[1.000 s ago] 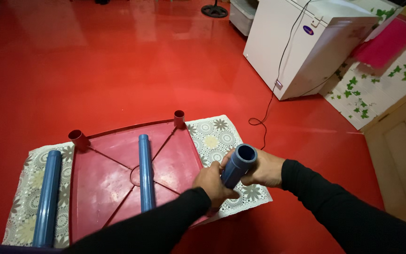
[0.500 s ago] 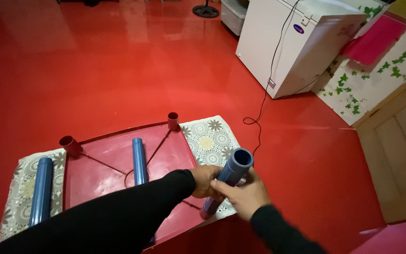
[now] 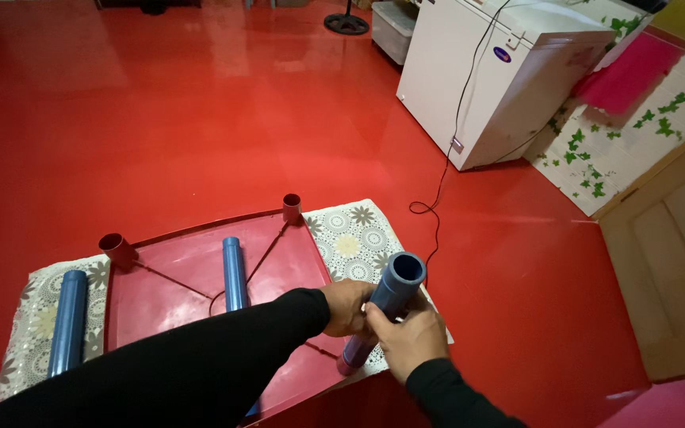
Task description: The person assembles a table by inserting blue plastic poles into red metal sockets on an inverted tabletop. They repeatedly pick up poles, align them with the sockets, and push them in until seated.
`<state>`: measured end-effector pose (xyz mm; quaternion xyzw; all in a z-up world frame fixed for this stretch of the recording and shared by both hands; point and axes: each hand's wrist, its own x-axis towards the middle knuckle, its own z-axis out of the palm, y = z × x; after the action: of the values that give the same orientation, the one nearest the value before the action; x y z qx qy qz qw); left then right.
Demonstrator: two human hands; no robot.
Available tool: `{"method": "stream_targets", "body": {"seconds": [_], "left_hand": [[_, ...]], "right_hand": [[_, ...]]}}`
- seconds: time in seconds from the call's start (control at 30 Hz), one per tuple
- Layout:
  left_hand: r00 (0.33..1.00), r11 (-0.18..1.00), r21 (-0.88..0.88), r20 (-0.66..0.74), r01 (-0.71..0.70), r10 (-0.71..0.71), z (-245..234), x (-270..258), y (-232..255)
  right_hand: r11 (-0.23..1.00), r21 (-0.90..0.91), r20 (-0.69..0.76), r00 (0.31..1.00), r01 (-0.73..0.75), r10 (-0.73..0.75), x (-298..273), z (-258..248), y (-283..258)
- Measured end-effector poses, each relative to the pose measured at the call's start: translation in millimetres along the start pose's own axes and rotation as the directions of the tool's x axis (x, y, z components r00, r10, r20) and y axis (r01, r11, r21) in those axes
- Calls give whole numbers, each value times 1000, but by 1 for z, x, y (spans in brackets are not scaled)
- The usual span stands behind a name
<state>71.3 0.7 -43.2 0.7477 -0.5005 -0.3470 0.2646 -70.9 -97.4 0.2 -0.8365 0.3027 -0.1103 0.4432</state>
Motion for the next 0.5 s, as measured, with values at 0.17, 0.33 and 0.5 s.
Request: {"method": "stream_targets", "body": {"seconds": [0.17,0.33,0.5], "left_hand": [[953,975,47,-230,216,-200,8,-21,30],[817,939,-49,-480,340,-321,21,-33,57],[791,917,-128,-471,377,-391,12,-38,64]], "right_hand": [[996,88,409,912,-10,-27,45,-17,8],[986,142,660,735,84,-158,69,-41,-6],[995,46,684,724,85,-93,79,-40,-26]]}}
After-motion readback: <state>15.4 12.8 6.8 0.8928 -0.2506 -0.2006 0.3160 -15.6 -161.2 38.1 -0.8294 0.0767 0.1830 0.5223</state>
